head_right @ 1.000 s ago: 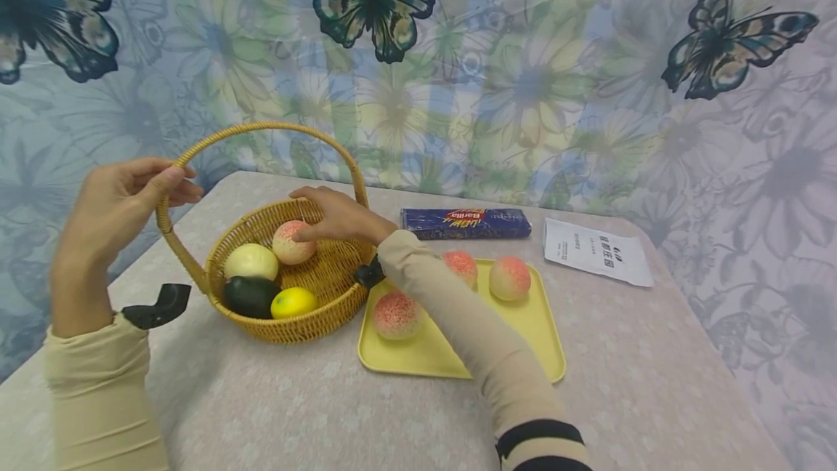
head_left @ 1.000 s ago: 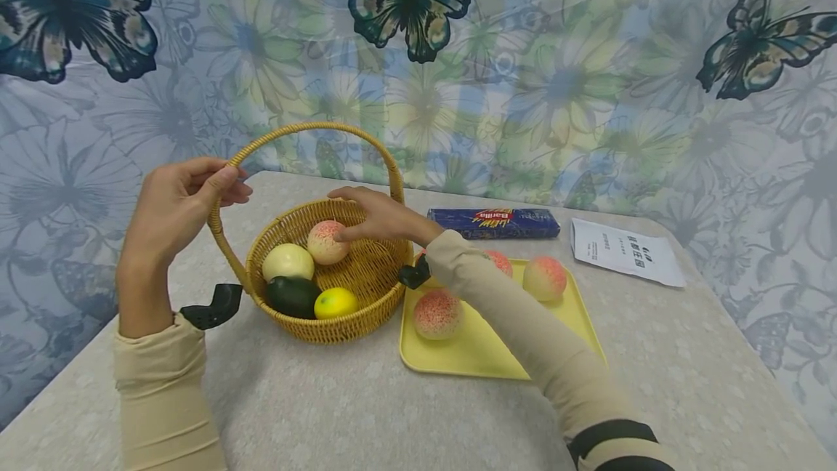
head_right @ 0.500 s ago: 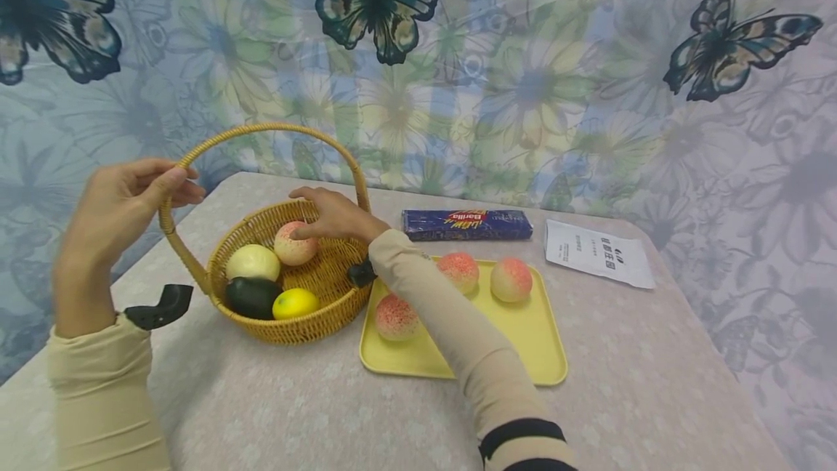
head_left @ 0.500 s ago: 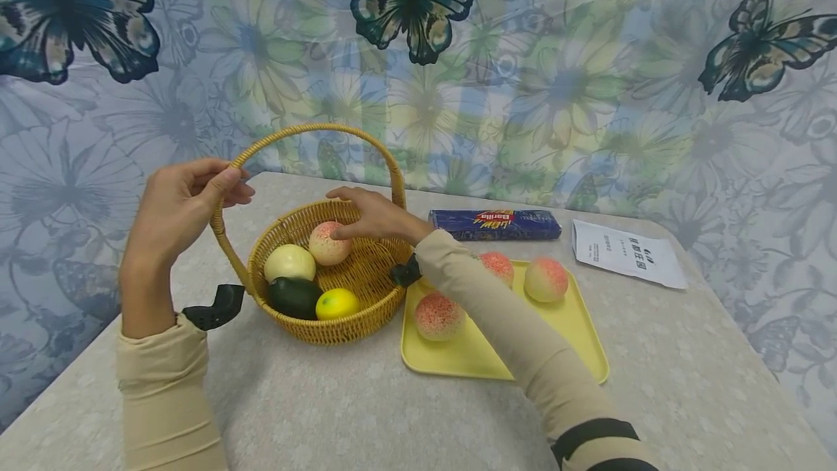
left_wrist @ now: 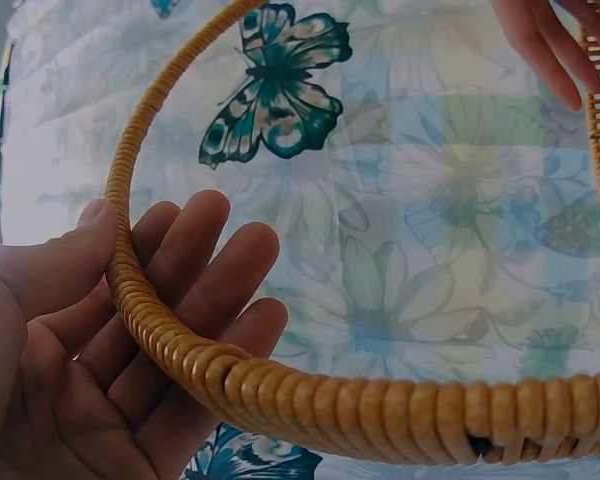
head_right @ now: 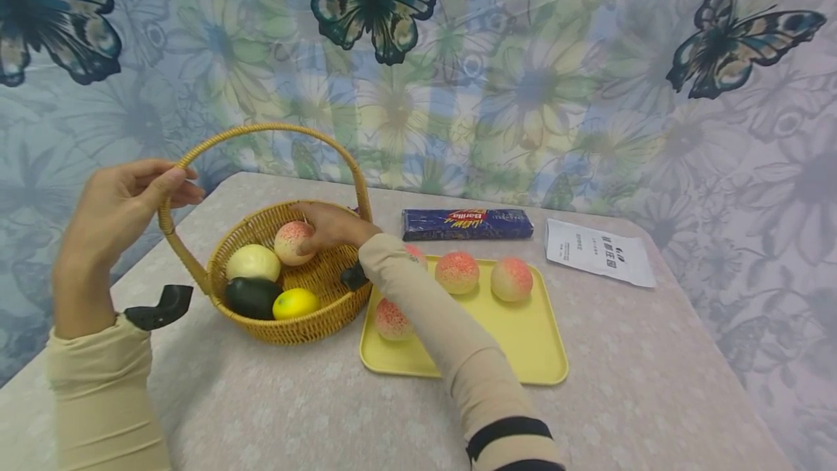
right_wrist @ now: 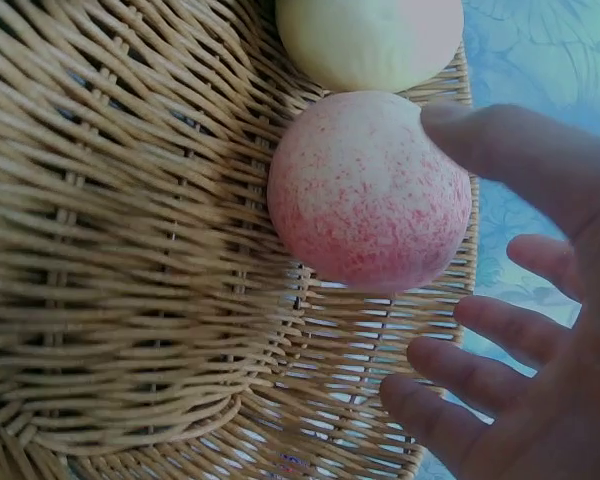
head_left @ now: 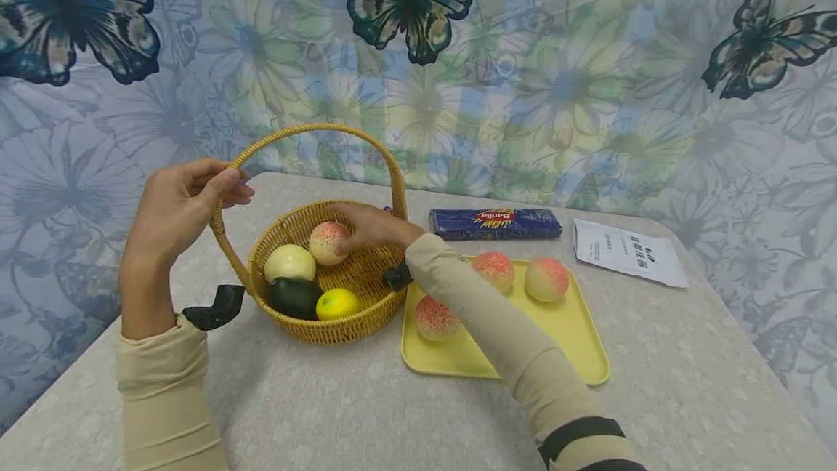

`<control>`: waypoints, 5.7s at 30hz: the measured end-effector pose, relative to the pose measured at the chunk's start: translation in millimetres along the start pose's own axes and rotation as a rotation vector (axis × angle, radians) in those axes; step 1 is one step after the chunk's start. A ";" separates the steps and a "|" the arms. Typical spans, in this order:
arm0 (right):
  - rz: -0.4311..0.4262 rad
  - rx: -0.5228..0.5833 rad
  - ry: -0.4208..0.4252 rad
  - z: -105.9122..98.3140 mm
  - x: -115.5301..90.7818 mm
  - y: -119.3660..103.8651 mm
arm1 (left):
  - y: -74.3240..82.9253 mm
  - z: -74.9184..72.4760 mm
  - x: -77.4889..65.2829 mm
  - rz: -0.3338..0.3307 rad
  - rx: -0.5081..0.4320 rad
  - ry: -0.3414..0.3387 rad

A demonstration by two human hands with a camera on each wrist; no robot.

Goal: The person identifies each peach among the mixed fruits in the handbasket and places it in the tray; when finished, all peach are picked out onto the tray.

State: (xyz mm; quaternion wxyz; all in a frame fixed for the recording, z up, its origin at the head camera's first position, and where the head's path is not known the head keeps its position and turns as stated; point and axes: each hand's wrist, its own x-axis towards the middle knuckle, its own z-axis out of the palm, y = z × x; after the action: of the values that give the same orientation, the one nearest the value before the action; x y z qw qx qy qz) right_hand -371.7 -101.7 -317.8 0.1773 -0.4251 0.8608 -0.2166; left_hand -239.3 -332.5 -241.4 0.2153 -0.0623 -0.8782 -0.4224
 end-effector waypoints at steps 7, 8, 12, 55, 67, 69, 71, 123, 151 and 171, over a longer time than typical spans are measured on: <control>0.021 -0.047 -0.016 4.6 4.1 1.1 | 1.1 0.1 -1.7 0.005 -0.008 0.004; 0.021 -0.049 -0.024 5.2 4.5 1.4 | 1.3 0.2 -2.0 0.006 -0.007 0.005; 0.031 -0.047 -0.079 7.1 3.8 0.8 | 1.6 0.1 -3.2 0.004 -0.007 0.006; 0.062 -0.077 -0.170 9.0 -11.1 6.8 | 4.5 1.1 -4.6 -0.013 -0.015 -0.002; 0.016 0.045 -0.135 4.4 -12.1 1.5 | 3.7 -0.7 -1.8 -0.014 -0.005 -0.002; 0.002 0.049 -0.134 3.9 -12.2 0.3 | 3.1 -0.8 -1.6 -0.019 -0.003 -0.004; -0.014 0.057 -0.128 3.7 -12.2 -0.9 | 2.6 -0.5 -1.3 -0.019 -0.002 -0.004; -0.156 0.597 0.151 9.8 -93.3 1.3 | -1.3 -0.8 0.3 -0.014 -0.024 -0.014; -0.044 0.697 0.282 9.5 -154.9 20.1 | -1.5 -0.6 -0.3 -0.028 -0.006 -0.022; -0.004 0.675 0.331 5.6 -201.9 33.5 | -2.1 -0.8 -1.1 -0.016 0.001 -0.014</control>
State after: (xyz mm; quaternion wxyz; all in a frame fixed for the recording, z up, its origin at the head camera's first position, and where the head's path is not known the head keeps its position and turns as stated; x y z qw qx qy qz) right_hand -274.8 78.5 -315.5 0.1657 -0.3038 0.7571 -0.5541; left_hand -238.7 -334.4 -242.9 0.2059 -0.0582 -0.8804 -0.4233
